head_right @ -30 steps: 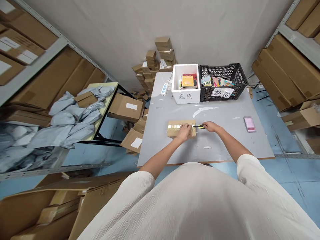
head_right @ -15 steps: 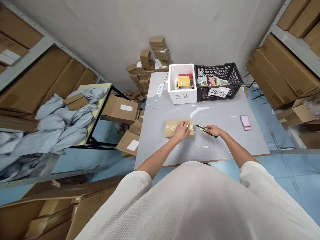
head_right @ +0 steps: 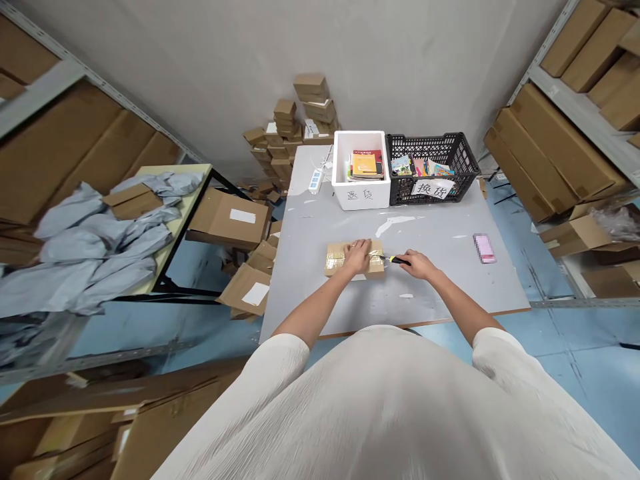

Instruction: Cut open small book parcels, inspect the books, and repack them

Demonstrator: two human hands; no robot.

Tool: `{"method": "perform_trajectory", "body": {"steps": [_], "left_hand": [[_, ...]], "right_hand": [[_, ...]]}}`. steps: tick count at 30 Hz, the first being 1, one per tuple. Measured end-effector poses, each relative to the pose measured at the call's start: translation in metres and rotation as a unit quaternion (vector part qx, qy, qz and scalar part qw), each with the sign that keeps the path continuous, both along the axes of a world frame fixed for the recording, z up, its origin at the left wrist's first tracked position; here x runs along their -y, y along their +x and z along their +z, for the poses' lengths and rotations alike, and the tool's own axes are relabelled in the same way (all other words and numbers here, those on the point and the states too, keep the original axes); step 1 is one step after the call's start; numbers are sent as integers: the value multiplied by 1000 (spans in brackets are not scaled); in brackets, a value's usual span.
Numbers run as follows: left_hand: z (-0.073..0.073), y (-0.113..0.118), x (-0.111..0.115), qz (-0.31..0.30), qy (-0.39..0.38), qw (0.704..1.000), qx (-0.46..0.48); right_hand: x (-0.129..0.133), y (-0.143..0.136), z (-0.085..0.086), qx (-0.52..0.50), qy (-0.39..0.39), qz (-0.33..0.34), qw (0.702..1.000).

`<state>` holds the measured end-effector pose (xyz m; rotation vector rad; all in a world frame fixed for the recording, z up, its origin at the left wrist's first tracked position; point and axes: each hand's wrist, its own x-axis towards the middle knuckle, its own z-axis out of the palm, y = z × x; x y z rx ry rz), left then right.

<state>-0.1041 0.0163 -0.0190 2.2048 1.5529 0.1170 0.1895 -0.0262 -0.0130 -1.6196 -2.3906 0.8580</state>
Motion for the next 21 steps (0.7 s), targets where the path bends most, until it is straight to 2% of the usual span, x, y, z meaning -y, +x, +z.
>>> {"method": "perform_trajectory", "body": {"steps": [4, 15, 17, 21], "left_hand": [[-6, 2, 6, -18, 21, 1000, -10], [-12, 2, 17, 4, 31, 999, -9], [-13, 1, 18, 7, 35, 999, -8], [-15, 1, 19, 11, 27, 1000, 0]], "right_hand": [[-1, 0, -4, -3, 0, -3, 1000], [8, -11, -23, -24, 37, -39, 998], [7, -5, -27, -26, 52, -64, 996], [4, 10, -33, -44, 65, -171, 982]]}}
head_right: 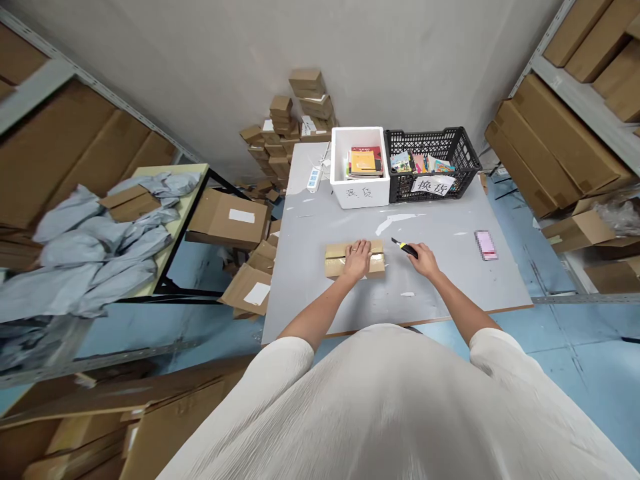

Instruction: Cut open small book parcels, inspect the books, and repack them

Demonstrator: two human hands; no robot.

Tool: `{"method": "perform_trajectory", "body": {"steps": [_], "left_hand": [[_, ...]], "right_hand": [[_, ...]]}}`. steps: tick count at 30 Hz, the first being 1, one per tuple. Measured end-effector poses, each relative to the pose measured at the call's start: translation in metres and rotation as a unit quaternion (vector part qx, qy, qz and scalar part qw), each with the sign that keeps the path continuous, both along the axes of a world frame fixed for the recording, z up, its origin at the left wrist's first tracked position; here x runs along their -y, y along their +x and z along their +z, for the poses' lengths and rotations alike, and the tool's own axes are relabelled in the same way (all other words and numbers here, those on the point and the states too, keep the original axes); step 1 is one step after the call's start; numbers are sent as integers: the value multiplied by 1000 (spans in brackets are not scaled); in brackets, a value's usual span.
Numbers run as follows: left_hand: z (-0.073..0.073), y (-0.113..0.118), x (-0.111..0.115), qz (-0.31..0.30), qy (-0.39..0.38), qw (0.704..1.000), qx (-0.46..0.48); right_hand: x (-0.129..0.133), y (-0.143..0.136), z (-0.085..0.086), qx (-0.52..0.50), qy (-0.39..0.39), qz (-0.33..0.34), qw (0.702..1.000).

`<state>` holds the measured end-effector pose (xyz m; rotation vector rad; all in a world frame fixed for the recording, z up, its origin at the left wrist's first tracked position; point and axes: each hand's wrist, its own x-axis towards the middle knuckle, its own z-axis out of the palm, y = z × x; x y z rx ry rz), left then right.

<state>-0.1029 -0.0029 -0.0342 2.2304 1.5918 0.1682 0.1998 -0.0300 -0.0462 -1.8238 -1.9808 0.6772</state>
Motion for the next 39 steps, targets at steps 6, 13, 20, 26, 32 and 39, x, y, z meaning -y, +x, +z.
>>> {"method": "perform_trajectory", "body": {"steps": [6, 13, 20, 26, 32, 39], "left_hand": [[5, -22, 4, 5, -9, 1000, 14], [1, -96, 36, 83, -19, 996, 8], [-16, -116, 47, 161, -103, 978, 79], [-2, -95, 35, 154, -140, 973, 97], [0, -67, 13, 193, -150, 960, 134], [-15, -62, 12, 175, -150, 958, 170]], "right_hand": [[1, -8, -3, -68, -42, -24, 996], [6, -55, -8, -203, -103, -12, 974], [11, -83, -9, -259, -122, 4, 958], [6, -56, -4, -260, -92, -95, 956], [9, -36, -5, -268, -112, -140, 947], [18, -38, -9, -263, -121, -134, 948]]}}
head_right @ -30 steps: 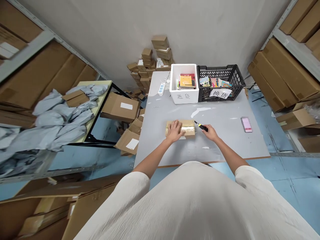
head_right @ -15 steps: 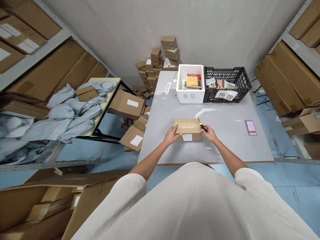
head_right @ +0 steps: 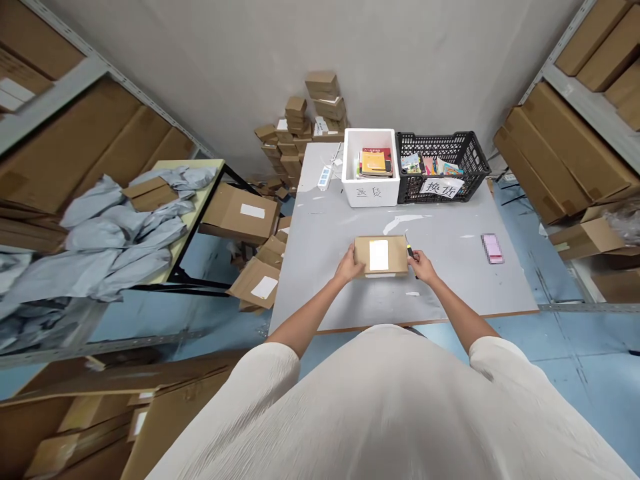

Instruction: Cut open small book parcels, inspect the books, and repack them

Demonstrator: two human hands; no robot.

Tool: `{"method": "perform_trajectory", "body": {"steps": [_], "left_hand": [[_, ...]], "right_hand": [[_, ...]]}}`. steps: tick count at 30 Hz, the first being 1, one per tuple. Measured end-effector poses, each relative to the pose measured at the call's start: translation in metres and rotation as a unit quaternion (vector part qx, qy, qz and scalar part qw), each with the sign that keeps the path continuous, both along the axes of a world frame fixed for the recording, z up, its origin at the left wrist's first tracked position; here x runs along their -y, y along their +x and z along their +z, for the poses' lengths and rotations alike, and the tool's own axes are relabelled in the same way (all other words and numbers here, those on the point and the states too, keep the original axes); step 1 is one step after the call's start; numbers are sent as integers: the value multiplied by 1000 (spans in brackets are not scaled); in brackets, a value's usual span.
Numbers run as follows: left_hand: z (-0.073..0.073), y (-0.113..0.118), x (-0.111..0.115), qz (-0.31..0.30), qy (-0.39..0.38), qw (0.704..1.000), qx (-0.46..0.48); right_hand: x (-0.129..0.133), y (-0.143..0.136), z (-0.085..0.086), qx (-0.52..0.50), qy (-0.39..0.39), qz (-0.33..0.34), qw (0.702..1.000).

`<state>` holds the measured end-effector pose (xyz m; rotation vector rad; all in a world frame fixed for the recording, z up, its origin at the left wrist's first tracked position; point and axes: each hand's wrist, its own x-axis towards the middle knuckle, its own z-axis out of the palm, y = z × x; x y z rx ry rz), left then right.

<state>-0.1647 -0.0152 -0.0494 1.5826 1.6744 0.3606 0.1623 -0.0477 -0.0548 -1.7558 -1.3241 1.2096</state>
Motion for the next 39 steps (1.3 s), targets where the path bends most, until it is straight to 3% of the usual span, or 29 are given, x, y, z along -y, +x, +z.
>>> {"method": "perform_trajectory", "body": {"steps": [7, 13, 17, 24, 28, 31, 34, 39], "left_hand": [[-13, -7, 22, -57, -76, 995, -24], [10, -16, 8, -58, -81, 995, -21], [20, -14, -9, 2, -60, 997, -45], [0, -1, -8, 41, 10, 999, 24], [-13, -4, -4, 14, 55, 997, 60], [-16, -6, -6, 13, 39, 996, 76], [-15, -7, -9, 17, 29, 996, 82], [-12, -2, -12, 33, 77, 995, 54]], "right_hand": [[8, 0, -4, 59, -31, 39, 997], [-5, 8, 6, 70, 0, -16, 997], [-20, 12, 8, 59, 17, -40, 997], [-34, 7, 1, 6, 49, -26, 998], [-34, 6, 14, 85, 105, -5, 991], [-35, 1, 35, 142, 116, 50, 982], [-42, -13, 57, 186, 92, 156, 966], [-66, -43, 81, 296, 112, 325, 891]]}}
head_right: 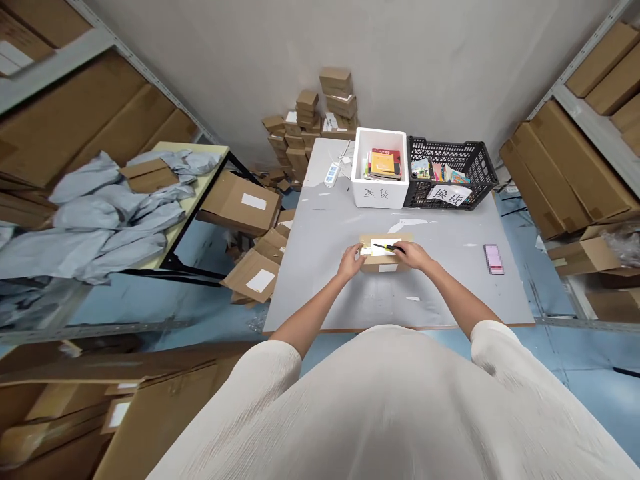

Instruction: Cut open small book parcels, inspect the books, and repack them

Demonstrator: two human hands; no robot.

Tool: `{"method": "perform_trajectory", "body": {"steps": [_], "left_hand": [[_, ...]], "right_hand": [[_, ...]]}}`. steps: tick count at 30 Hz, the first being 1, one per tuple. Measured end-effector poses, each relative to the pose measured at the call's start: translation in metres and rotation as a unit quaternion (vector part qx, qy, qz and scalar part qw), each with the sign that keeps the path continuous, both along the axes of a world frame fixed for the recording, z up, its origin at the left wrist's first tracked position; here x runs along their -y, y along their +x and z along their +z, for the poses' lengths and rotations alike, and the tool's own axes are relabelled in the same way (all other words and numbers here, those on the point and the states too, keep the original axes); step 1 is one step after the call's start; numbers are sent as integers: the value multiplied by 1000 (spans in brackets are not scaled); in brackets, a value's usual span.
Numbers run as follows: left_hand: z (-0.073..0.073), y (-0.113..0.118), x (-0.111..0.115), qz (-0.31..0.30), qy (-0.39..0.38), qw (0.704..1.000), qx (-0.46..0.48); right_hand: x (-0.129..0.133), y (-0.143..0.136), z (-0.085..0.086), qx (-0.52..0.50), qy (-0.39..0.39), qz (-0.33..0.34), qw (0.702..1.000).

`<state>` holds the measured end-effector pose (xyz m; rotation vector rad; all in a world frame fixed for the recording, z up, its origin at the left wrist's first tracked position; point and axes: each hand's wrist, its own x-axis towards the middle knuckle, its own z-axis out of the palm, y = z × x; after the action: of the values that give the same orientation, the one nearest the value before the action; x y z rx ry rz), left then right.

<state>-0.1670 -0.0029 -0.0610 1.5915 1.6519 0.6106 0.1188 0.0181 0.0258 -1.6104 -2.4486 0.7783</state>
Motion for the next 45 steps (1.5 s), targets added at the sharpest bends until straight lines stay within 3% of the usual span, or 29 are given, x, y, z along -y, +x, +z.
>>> {"method": "perform_trajectory", "body": {"steps": [4, 9, 27, 39, 45], "left_hand": [[2, 6, -4, 27, 19, 999, 2], [4, 5, -7, 21, 11, 1000, -13], [10, 2, -6, 8, -1, 999, -46], [11, 2, -6, 3, -3, 998, -57], [13, 2, -7, 2, 2, 998, -64]], "right_hand": [[-18, -24, 12, 85, 20, 75, 993], [-26, -49, 22, 154, 46, 122, 979], [-30, -64, 21, 198, 53, 138, 969], [-20, -76, 18, 288, 95, 167, 938], [-19, -79, 17, 286, 96, 172, 938]]}}
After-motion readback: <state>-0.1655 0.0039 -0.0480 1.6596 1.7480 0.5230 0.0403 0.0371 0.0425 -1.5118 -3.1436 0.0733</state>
